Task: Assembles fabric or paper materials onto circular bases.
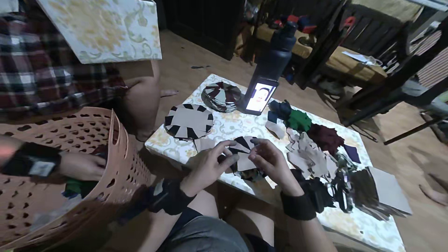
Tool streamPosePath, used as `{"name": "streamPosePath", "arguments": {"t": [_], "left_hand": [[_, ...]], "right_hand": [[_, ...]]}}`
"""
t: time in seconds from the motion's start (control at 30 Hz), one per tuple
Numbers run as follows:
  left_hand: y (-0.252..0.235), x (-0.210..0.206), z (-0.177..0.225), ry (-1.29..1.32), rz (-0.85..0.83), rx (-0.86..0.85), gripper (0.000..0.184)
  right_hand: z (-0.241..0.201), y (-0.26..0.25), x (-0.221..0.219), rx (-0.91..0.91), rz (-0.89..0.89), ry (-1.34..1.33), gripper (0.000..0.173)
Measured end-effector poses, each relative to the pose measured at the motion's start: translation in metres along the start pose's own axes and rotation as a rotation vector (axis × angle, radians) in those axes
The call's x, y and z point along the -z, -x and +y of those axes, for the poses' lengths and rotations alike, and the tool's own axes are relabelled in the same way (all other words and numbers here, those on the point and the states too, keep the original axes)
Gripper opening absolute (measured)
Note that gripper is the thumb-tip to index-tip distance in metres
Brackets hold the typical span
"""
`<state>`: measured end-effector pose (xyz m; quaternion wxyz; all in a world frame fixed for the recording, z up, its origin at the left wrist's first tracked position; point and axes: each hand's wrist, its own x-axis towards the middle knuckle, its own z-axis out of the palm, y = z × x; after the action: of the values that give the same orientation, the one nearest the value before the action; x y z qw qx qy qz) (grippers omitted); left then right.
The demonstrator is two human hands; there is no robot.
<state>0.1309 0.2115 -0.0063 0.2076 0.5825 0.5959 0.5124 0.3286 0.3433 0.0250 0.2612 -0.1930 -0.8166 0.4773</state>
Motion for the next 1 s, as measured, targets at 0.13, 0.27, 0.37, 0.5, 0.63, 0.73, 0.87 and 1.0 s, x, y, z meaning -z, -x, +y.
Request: {"name": "streamPosePath", "arguments": {"t": [0.13, 0.27, 0.37, 0.5, 0.63, 0.73, 0.87, 1.0], "left_hand": [[-0.010, -0.006, 0.005, 0.099, 0.039, 0.029, 0.043], [-0.011, -0.008, 0.000, -0.078, 0.123, -0.024, 0.038], [-0.007, -0.008, -0.003, -0.210, 0.067, 0.010, 0.036], [-0.005, -0.001, -0.005, -0.407, 0.034, 0.047, 0.030], [-0.003, 0.002, -0.017, -0.395, 0.184, -0.015, 0.025], [0.001, 0.000, -0.019, -0.375, 0.197, -0.017, 0.024], [0.007, -0.008, -0.023, -0.376, 0.163, -0.051, 0.026], [0.009, -0.014, -0.022, -0.492, 0.075, -0.058, 0.030]], "right_hand": [[0.005, -0.021, -0.001, 0.030, -0.044, 0.063, 0.041], [0.006, -0.031, -0.003, 0.004, 0.006, 0.035, 0.046], [0.013, -0.031, -0.004, -0.047, -0.048, 0.025, 0.044], [0.025, -0.029, -0.011, -0.092, -0.107, 0.169, 0.033], [0.027, -0.028, -0.012, -0.078, -0.109, 0.223, 0.033], [0.027, -0.028, -0.012, -0.077, -0.106, 0.215, 0.033], [0.027, -0.027, -0.014, -0.075, -0.106, 0.178, 0.030], [0.024, -0.027, -0.015, -0.081, -0.122, 0.212, 0.028]]}}
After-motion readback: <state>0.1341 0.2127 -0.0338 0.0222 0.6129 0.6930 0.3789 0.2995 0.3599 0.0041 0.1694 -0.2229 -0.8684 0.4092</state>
